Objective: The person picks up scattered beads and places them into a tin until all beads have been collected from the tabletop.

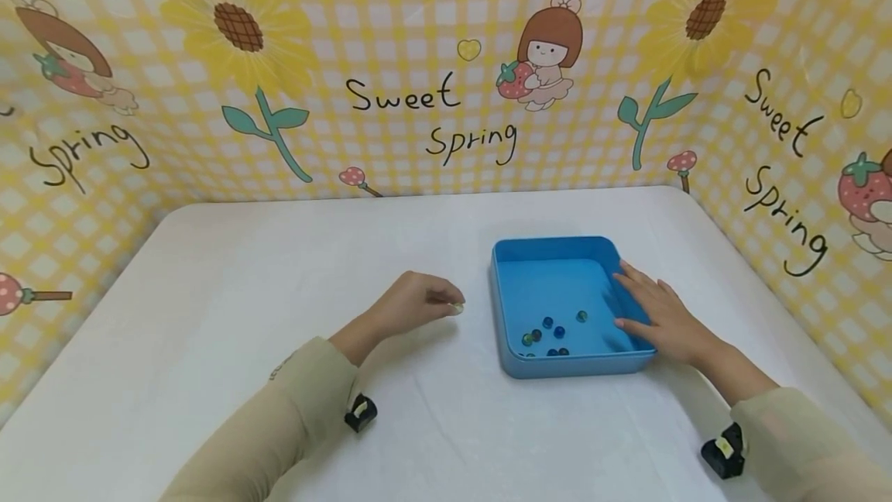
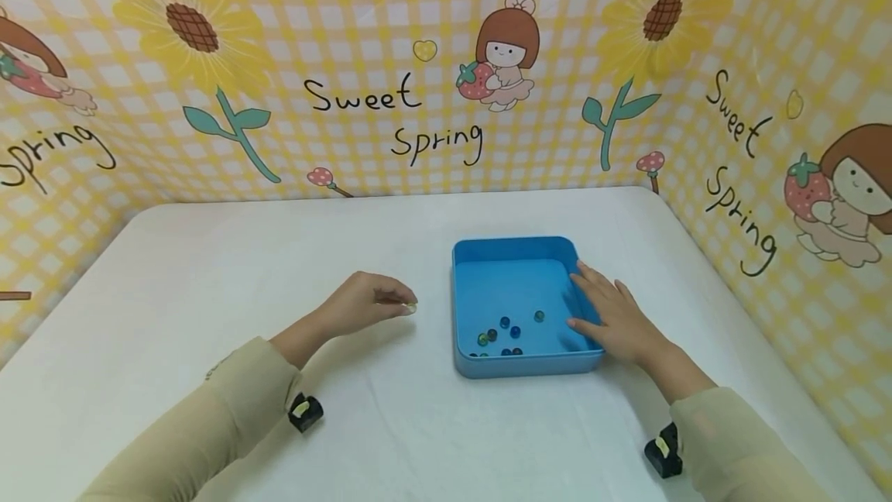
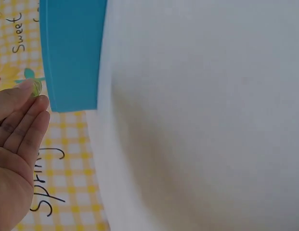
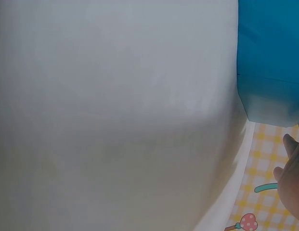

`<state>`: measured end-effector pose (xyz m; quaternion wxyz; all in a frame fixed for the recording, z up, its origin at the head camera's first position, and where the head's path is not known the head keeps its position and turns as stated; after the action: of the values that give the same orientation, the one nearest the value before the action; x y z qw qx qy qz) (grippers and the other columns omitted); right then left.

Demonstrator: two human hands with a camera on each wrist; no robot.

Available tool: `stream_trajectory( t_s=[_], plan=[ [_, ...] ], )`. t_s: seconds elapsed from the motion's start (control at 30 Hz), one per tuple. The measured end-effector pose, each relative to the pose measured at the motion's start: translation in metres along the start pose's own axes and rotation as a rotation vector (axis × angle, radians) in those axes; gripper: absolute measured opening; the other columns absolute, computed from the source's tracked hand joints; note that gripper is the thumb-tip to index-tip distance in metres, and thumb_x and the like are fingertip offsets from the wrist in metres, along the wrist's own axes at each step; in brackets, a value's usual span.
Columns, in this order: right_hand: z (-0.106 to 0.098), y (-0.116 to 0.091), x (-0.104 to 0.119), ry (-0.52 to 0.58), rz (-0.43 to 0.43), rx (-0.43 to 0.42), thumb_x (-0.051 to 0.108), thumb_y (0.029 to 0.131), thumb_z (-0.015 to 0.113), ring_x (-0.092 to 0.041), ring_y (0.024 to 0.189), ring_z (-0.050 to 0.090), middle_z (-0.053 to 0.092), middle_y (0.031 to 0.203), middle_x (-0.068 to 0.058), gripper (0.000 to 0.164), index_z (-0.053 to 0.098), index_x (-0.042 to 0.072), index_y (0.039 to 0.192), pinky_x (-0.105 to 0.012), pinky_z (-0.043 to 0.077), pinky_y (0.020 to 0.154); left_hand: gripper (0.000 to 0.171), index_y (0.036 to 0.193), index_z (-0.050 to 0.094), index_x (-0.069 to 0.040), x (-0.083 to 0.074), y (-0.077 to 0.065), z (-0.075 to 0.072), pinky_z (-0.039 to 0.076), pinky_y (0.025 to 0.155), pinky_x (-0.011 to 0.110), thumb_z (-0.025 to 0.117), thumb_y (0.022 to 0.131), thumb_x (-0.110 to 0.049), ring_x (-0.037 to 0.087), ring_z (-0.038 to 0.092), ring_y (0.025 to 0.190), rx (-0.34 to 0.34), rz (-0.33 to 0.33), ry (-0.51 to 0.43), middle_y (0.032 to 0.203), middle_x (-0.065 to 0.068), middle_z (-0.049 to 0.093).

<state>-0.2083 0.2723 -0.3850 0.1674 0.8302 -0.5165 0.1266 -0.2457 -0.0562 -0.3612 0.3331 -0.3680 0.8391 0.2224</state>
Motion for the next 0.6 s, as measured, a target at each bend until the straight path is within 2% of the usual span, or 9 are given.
stream_trajectory(
  t_s=[0.2, 0.6],
  plan=[
    [0.001, 0.000, 0.000, -0.001, -0.005, 0.001, 0.030, 0.085, 0.052, -0.036, 0.126, 0.011, 0.013, 0.140, -0.017, 0.063, 0.025, -0.003, 0.132, -0.058, 0.005, 0.096, 0.014, 0.091, 0.066, -0.003, -0.012, 0.014, 0.005, 0.047, 0.069, 0.017, 0.061, 0.080, -0.010, 0.003, 0.058, 0.077, 0.004, 0.039, -0.005, 0.085, -0.003, 0.064],
    [0.000, 0.000, 0.000, -0.011, -0.003, 0.005, 0.029, 0.085, 0.052, -0.036, 0.126, 0.011, 0.013, 0.140, -0.018, 0.063, 0.025, -0.003, 0.132, -0.059, 0.007, 0.095, 0.015, 0.093, 0.065, -0.005, -0.034, 0.037, 0.021, 0.046, 0.069, 0.015, 0.060, 0.081, -0.010, 0.005, 0.057, 0.081, 0.029, 0.067, -0.021, 0.089, 0.000, 0.064]
  ],
)
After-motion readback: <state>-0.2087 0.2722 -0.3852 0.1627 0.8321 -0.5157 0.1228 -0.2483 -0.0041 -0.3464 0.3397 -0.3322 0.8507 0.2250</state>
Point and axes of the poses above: each hand's wrist, its own y-axis towards the middle knuckle, its own z-axis out of the palm, x = y × z, the point moved 4 cm from there along y, towards the middle knuckle
